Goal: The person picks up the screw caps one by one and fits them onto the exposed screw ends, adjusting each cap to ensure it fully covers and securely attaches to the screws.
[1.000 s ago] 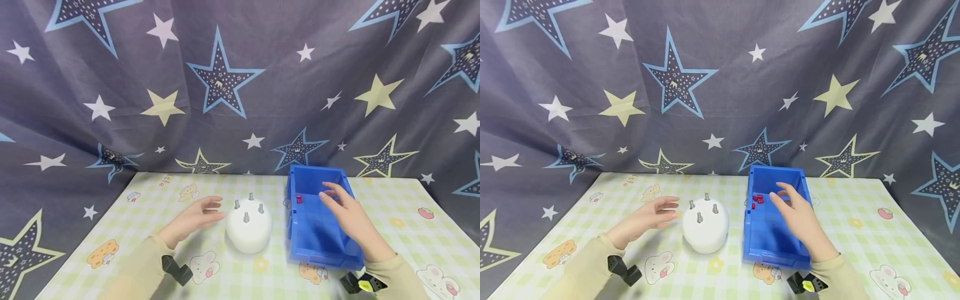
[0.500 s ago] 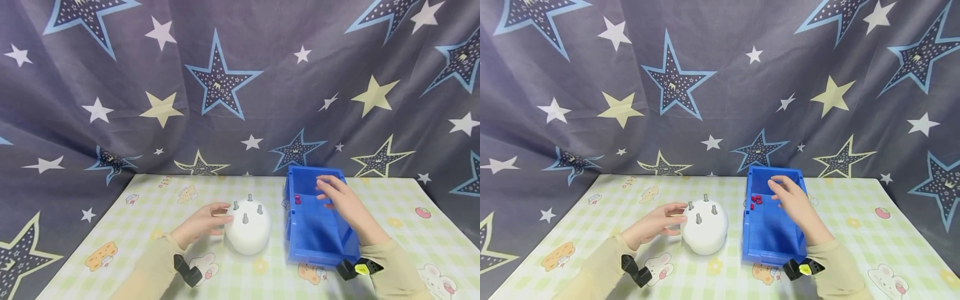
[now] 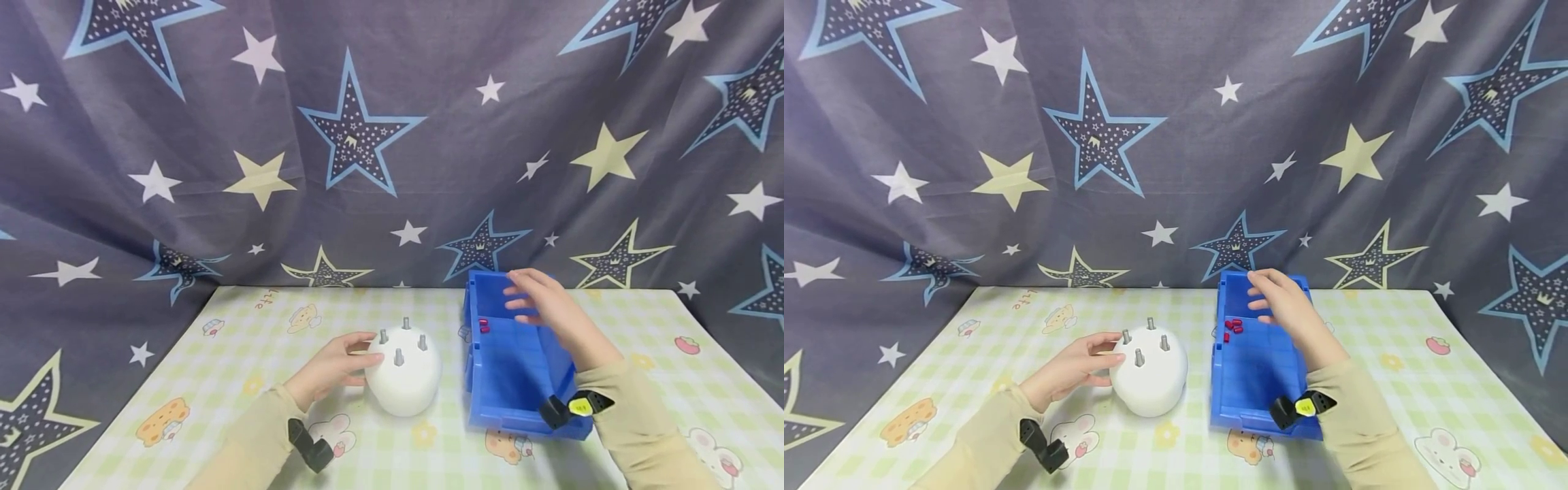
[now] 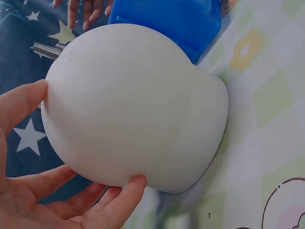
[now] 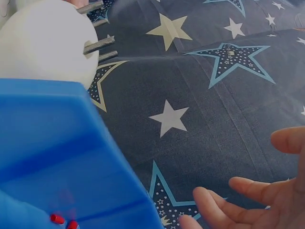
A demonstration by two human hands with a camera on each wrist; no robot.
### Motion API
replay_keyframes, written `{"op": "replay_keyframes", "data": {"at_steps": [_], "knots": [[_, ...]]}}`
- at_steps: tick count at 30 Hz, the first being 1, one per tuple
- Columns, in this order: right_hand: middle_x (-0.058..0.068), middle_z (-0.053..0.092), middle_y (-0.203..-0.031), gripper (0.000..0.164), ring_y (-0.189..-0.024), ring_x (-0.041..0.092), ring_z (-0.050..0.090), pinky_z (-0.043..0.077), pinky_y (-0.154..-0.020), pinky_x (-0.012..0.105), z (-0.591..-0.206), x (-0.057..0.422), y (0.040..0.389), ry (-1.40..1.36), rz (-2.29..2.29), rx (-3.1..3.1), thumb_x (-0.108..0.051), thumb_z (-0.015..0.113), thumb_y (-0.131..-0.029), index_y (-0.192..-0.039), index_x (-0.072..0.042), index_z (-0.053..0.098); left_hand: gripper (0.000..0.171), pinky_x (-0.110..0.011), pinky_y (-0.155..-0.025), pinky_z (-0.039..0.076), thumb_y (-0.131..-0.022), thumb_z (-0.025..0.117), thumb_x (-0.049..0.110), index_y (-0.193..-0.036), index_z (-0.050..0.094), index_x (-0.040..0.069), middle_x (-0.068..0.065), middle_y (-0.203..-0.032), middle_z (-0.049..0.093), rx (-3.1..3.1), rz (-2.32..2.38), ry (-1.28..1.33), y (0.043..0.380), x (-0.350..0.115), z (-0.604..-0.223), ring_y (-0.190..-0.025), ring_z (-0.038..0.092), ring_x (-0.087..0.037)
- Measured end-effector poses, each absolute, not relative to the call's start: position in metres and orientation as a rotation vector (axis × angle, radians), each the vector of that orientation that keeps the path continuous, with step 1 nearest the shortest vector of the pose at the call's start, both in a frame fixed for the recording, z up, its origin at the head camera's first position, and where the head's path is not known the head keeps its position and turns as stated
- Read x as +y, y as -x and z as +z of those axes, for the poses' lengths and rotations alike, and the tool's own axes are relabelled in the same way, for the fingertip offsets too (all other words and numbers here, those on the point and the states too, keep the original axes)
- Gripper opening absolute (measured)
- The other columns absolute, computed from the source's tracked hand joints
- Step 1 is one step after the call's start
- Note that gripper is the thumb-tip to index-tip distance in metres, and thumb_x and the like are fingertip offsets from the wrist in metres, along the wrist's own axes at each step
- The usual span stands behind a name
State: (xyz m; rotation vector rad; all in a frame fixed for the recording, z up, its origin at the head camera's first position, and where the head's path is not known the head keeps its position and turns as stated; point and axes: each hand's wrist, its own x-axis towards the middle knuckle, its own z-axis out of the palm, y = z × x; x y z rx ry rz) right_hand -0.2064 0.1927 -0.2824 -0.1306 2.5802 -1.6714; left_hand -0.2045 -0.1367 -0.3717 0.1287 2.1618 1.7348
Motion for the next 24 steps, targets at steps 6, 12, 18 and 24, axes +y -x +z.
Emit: {"op": "replay_keyframes", "data": {"at_steps": [6, 12, 18, 24], "knots": [[0.030, 0.045, -0.136, 0.068, -0.119, 0.038, 0.052, 0.056, -0.087, 0.033, -0.277, 0.191, 0.219, 0.077, -1.691, 2.478, -0.050, 0.033, -0.099, -0.143, 0.002, 0.031, 0.064, -0.050, -0.088, 0.055, -0.087, 0.067, 0.019, -0.140, 0.039, -0.001, -0.028, -0.139, 0.041, 2.165, 1.750, -0.129, 0.203, -0.136, -0.371, -0.119, 0.052, -0.042], [0.029, 0.040, -0.139, 0.070, -0.118, 0.035, 0.051, 0.050, -0.098, 0.043, -0.280, 0.190, 0.238, 0.033, -1.742, 2.292, -0.049, 0.034, -0.098, -0.144, 0.003, 0.028, 0.063, -0.049, -0.087, 0.056, -0.086, 0.068, 0.018, -0.140, 0.040, -0.001, -0.027, -0.138, 0.043, 2.169, 1.758, -0.114, 0.202, -0.135, -0.370, -0.117, 0.054, -0.040], [0.018, 0.050, -0.126, 0.068, -0.107, 0.022, 0.054, 0.050, -0.097, 0.044, -0.293, 0.195, 0.256, -0.032, -1.763, 2.152, -0.046, 0.034, -0.098, -0.144, 0.003, 0.026, 0.062, -0.048, -0.086, 0.057, -0.086, 0.068, 0.017, -0.139, 0.041, -0.001, -0.027, -0.137, 0.043, 2.167, 1.764, -0.110, 0.202, -0.134, -0.371, -0.115, 0.055, -0.039], [0.015, 0.052, -0.116, 0.059, -0.098, 0.019, 0.055, 0.050, -0.096, 0.043, -0.315, 0.195, 0.269, -0.118, -1.745, 2.106, -0.040, 0.035, -0.098, -0.139, 0.004, 0.032, 0.063, -0.046, -0.085, 0.058, -0.085, 0.069, 0.018, -0.139, 0.041, -0.001, -0.028, -0.137, 0.043, 2.173, 1.760, -0.116, 0.204, -0.135, -0.373, -0.112, 0.057, -0.036]]}}
